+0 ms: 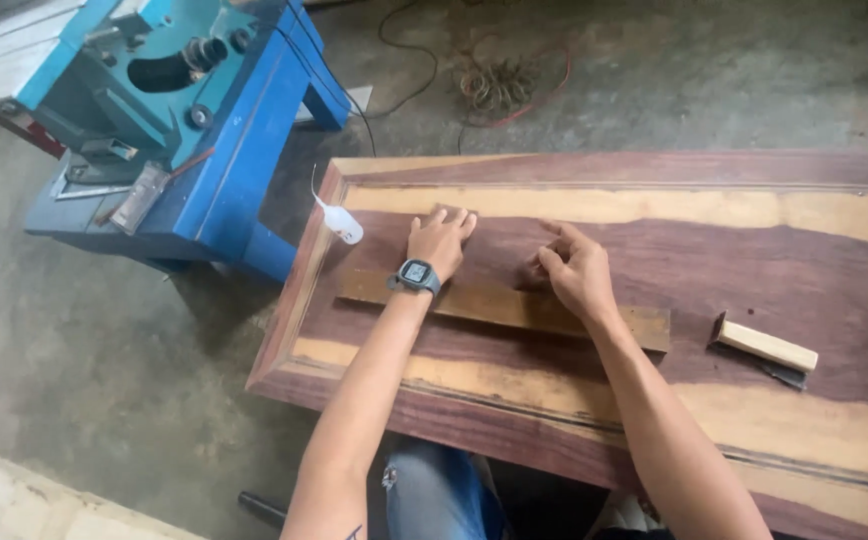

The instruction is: Applying glue to a wooden strip and sanding a wooden panel surface.

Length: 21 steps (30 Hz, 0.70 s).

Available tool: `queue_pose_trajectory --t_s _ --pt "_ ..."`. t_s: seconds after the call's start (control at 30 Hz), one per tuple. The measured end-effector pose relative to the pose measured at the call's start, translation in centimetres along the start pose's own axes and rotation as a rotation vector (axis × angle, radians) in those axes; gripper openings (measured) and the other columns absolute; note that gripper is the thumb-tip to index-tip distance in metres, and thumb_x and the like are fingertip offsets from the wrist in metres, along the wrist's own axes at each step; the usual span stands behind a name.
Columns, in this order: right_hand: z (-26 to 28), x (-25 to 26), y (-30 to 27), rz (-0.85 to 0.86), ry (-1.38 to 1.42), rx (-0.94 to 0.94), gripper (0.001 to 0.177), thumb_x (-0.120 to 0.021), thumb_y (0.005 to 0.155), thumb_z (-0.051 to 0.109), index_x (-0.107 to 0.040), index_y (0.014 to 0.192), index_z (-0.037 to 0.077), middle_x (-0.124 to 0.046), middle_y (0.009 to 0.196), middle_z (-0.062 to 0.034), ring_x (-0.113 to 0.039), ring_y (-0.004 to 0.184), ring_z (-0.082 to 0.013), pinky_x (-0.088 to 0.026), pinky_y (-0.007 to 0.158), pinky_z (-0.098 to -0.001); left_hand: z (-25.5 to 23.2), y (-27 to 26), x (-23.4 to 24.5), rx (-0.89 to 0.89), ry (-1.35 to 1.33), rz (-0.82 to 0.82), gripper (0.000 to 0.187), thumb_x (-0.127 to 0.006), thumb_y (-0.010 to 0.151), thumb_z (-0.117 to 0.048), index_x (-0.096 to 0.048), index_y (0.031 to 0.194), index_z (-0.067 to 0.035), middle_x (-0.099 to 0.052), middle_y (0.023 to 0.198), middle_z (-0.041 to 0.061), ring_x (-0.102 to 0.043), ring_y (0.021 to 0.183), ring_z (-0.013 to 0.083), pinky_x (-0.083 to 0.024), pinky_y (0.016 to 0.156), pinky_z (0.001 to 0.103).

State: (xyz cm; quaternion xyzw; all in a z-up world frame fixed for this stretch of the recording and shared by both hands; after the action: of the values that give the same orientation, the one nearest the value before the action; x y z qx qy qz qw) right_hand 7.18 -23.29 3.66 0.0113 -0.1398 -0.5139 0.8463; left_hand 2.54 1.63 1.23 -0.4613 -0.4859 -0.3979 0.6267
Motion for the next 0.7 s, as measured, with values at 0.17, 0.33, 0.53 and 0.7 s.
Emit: queue_pose_trajectory --t_s 0.17,0.33,0.53,0.7 --pt "0.7 0.1 0.8 0.002 0.013 0.001 0.046 -0.066 0.088 0.008 -0.069 0.133 0.013 -0.076 0.075 -0.0057 -0.075 0.076 -0.0201 -0.058 0.078 -0.0367 -0.9 -3.2 0.6 -0.103 0.03 0.001 0.068 -0.056 0.093 -0.004 -0.043 0.156 -0.025 -0.036 0.166 -0.005 -0.033 0.152 0.0286 -0.035 0.117 0.063" --pt "0.6 -0.5 0.7 0.035 0.029 -0.018 0.045 -0.065 0.088 0.007 -0.069 0.132 0.011 -0.076 0.074 -0.0071 -0.075 0.074 -0.0206 -0.058 0.075 -0.0363 -1.0 -2.9 0.2 -0.11 0.066 0.032 0.069 -0.06 0.092 -0.008 -0.045 0.156 -0.025 -0.041 0.164 -0.004 -0.032 0.152 0.0285 -0.033 0.116 0.063" --pt "1.9 0.4 0.1 0.01 0.12 -0.051 0.047 -0.062 0.089 0.002 -0.066 0.136 0.007 -0.076 0.079 -0.0114 -0.075 0.075 -0.0221 -0.06 0.074 -0.0369 -0.2 -0.7 -2.2 -0.094 0.039 -0.009 0.072 -0.065 0.09 -0.012 -0.04 0.156 -0.023 -0.036 0.165 -0.002 -0.031 0.152 0.0273 -0.037 0.115 0.064" --pt "0.1 0.0 0.9 0.056 -0.045 -0.007 0.045 -0.066 0.088 0.012 -0.069 0.133 0.018 -0.077 0.079 -0.0016 -0.075 0.077 -0.018 -0.059 0.075 -0.034 -0.4 -1.9 -0.8 -0.077 0.051 0.056 0.059 -0.057 0.093 -0.012 -0.052 0.15 -0.027 -0.041 0.162 -0.005 -0.034 0.15 0.0283 -0.033 0.114 0.067"
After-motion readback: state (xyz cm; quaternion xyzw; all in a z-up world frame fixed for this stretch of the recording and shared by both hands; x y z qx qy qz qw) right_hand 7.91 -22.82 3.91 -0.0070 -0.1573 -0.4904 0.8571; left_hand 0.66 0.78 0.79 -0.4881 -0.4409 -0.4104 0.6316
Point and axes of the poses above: each hand's wrist, its own y-axis towards the middle knuckle, its own x-axis out of the back of the hand, z = x × y, the point moved 2 cm from there along y, towards the middle knuckle
